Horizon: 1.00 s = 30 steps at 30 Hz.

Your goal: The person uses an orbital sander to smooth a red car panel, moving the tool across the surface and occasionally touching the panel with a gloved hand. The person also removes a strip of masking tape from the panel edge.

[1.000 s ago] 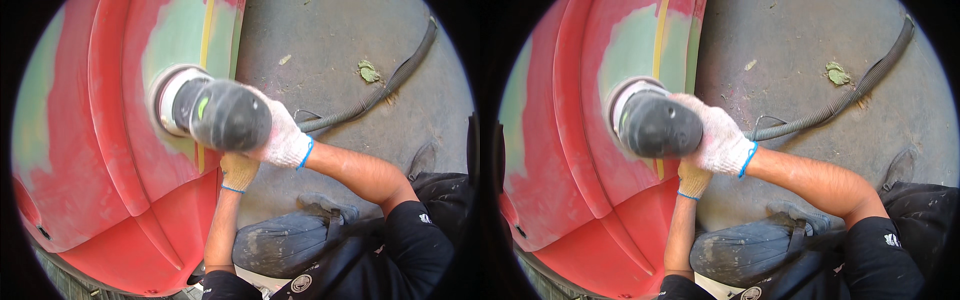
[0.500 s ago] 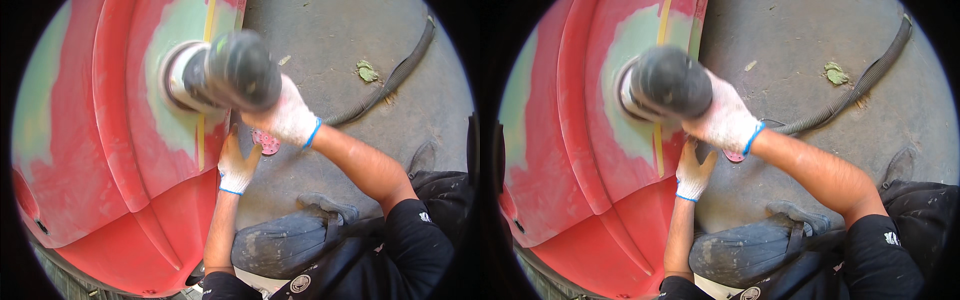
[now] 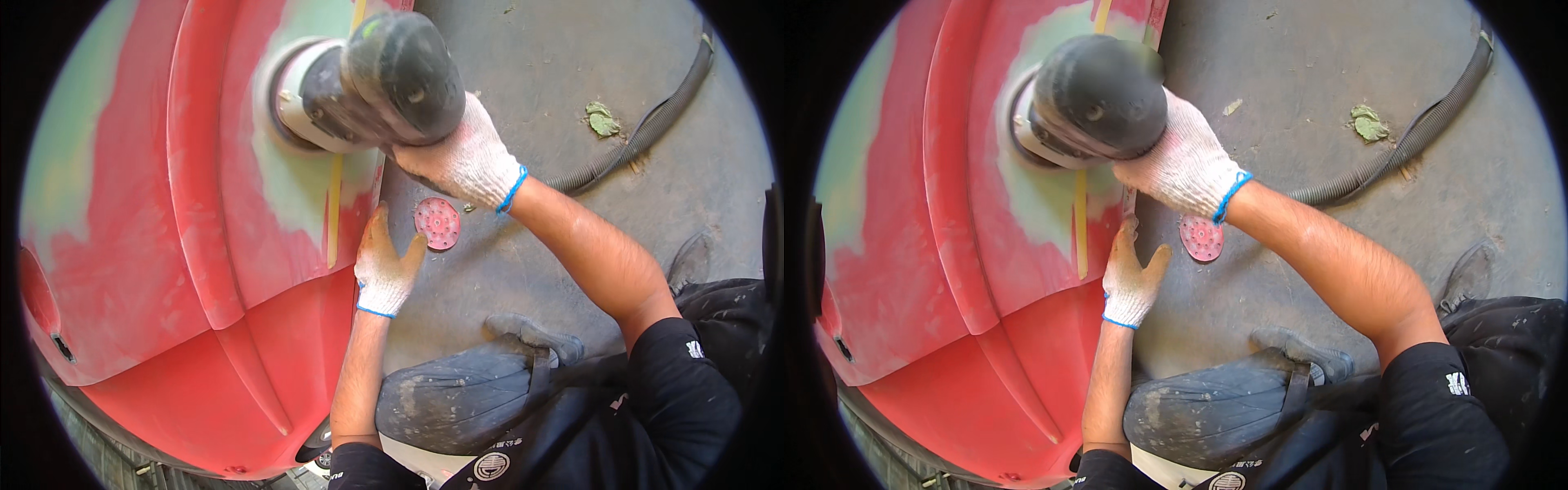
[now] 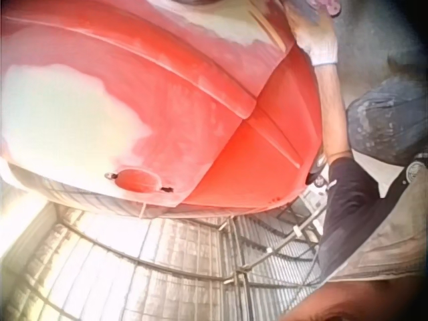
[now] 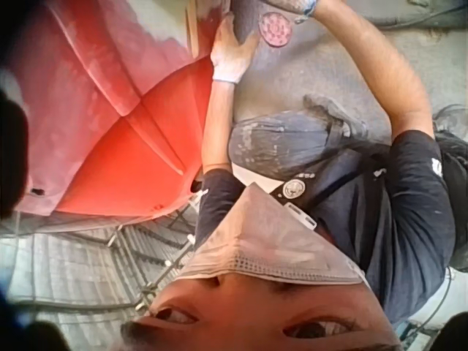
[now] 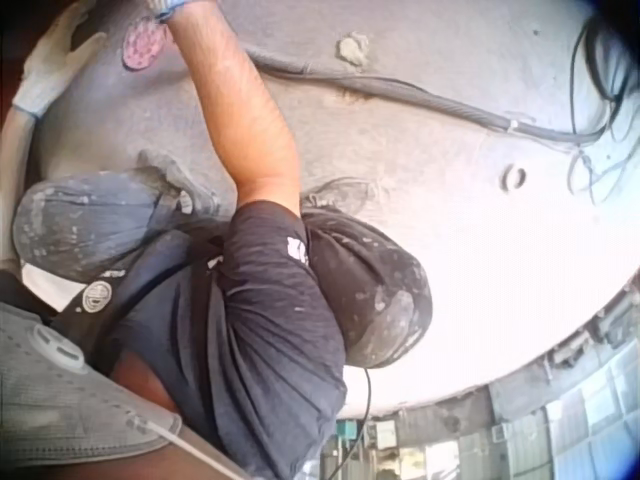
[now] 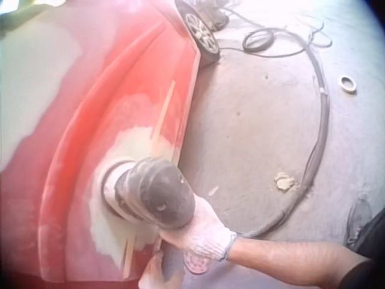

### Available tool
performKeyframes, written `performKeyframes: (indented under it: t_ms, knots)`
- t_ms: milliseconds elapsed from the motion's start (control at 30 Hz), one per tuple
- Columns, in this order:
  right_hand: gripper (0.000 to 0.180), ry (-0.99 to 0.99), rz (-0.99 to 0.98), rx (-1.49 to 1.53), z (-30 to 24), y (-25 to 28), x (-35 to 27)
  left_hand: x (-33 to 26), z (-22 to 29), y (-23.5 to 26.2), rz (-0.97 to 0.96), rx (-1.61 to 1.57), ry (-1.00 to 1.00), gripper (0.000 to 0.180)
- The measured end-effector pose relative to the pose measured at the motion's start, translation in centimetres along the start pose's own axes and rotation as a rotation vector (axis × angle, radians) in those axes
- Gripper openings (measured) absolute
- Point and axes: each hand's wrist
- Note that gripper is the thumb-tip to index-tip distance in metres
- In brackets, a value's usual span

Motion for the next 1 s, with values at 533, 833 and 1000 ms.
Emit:
performKeyframes:
  t_ms: [533,833,1000]
  knots:
    - [0.027,-0.106,0.174,0.125,-0.1,3.5,3.6,0.4,4.0,5.5,0.280,0.591,-0.546,0.077]
    - [0.016,-0.222,0.216,0.114,2.4,4.8,4.3,12.0,8.6,12.5,0.275,1.361,-0.430,0.090]
    - [0.007,-0.327,0.126,0.272,3.0,5.3,2.6,14.0,9.4,10.6,0.277,1.472,-0.411,0.087]
Point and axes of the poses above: each hand's wrist, its own x-axis towards the middle knuckle, its own y-axis out of the back of the hand, z = x × y, and after that the axes turned 10 degrees about -x, right-handed
